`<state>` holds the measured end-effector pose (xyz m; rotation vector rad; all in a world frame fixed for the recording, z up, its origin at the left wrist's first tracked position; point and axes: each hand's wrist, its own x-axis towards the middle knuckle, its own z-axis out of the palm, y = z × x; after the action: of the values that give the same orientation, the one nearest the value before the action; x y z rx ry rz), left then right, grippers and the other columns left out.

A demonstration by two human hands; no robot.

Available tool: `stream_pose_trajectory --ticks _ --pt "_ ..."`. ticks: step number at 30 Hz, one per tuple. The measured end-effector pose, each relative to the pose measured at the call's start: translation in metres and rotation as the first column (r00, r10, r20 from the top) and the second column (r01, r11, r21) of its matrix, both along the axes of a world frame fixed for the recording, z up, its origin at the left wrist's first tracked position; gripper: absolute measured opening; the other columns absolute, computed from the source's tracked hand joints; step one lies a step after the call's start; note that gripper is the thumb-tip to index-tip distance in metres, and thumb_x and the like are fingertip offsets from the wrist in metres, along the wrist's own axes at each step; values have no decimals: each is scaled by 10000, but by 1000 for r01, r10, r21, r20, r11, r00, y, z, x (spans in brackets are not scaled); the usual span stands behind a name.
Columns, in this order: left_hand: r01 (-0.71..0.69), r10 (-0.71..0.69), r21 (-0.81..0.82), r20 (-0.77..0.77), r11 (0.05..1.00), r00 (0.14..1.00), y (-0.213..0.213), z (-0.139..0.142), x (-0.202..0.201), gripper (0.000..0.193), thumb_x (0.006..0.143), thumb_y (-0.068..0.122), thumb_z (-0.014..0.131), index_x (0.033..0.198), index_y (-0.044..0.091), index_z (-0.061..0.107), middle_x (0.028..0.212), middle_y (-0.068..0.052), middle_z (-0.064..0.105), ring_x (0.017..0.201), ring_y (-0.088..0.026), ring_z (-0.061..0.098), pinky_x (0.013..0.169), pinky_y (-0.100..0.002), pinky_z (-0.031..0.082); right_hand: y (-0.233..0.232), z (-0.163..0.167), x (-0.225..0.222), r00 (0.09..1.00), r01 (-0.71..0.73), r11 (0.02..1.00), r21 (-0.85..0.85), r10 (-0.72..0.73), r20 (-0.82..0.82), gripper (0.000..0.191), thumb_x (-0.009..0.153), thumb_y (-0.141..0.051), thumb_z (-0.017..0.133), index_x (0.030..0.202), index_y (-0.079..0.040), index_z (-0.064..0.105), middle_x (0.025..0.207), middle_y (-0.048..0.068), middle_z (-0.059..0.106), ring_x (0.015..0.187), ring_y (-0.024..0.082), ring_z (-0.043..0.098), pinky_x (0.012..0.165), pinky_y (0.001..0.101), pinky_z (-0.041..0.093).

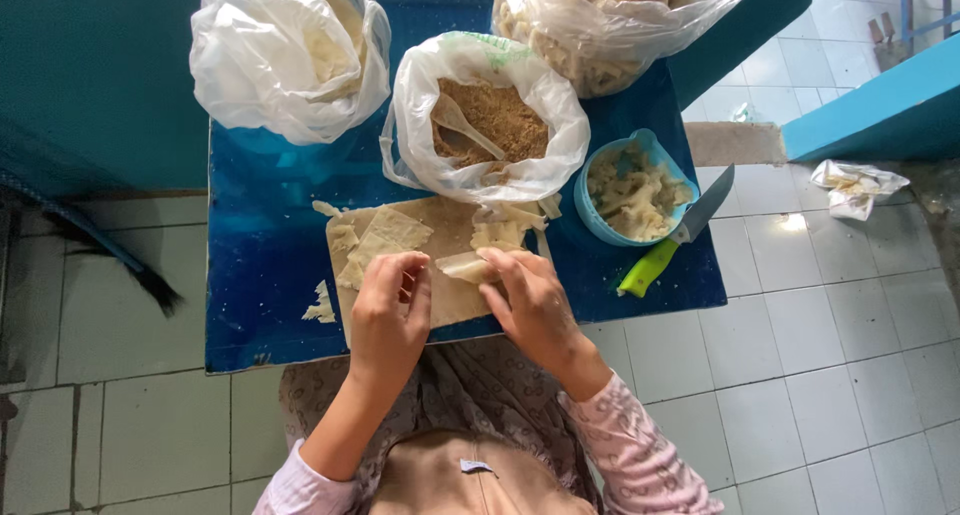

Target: The person pinches and folds thin dough sheets on a cutting board, dipping fingers into a bag of brown powder between pieces, then unwraps a large round dough mass, presses it flat, and cuts it into pieces with a knife, setting the pieces on the table.

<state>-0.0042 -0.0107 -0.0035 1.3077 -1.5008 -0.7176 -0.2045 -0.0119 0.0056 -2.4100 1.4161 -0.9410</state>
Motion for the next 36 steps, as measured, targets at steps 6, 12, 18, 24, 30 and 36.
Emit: stream_pose_trajectory --ticks 6,12,18,24,30,36 --pt "326 -116 554 -381 766 917 13 -19 -2 257 1036 233 584 1081 37 744 900 -113 780 791 -168 727 702 -284 579 -8 -6 17 812 194 876 441 -396 429 417 928 -34 696 1290 -82 493 886 55 704 761 128 683 695 268 543" --pt "680 267 335 -941 652 207 20 -32 -34 315 1007 215 578 1267 47 638 1193 -54 725 1102 -134 687 954 -293 549 18 -10 30 13 -272 869 413 -426 905 378 959 83 661 1264 -29 467 1031 69 664 892 150 640 753 272 528" --pt "591 240 258 -964 765 110 16 -31 -28 324 989 152 606 1274 0 633 1220 -113 722 1123 -195 690 984 -343 543 57 -20 42 254 -175 790 588 -541 802 431 891 24 626 1256 -31 404 969 138 702 847 191 710 765 341 618" --pt "509 123 291 -933 810 338 24 -27 -21 349 1005 116 608 1325 -20 640 1164 -98 721 1034 -159 695 928 -295 566 41 -20 23 468 -97 915 391 -305 829 538 1053 -22 571 1538 5 342 1135 121 707 987 141 657 889 279 540" --pt "441 32 303 -852 845 523 19 -21 -17 466 973 65 631 1433 71 551 1074 -101 718 916 -115 665 756 -258 547 22 -1 21 378 -183 847 500 -408 831 754 904 91 675 1570 7 333 1022 113 687 948 157 687 894 299 559" --pt "189 -36 168 -647 968 762 24 -31 -14 371 1022 136 597 1370 9 594 1210 -69 670 1071 -137 670 946 -272 554 25 20 35 783 274 938 214 -347 516 655 935 22 704 1519 -10 408 1039 90 713 880 154 715 805 285 602"
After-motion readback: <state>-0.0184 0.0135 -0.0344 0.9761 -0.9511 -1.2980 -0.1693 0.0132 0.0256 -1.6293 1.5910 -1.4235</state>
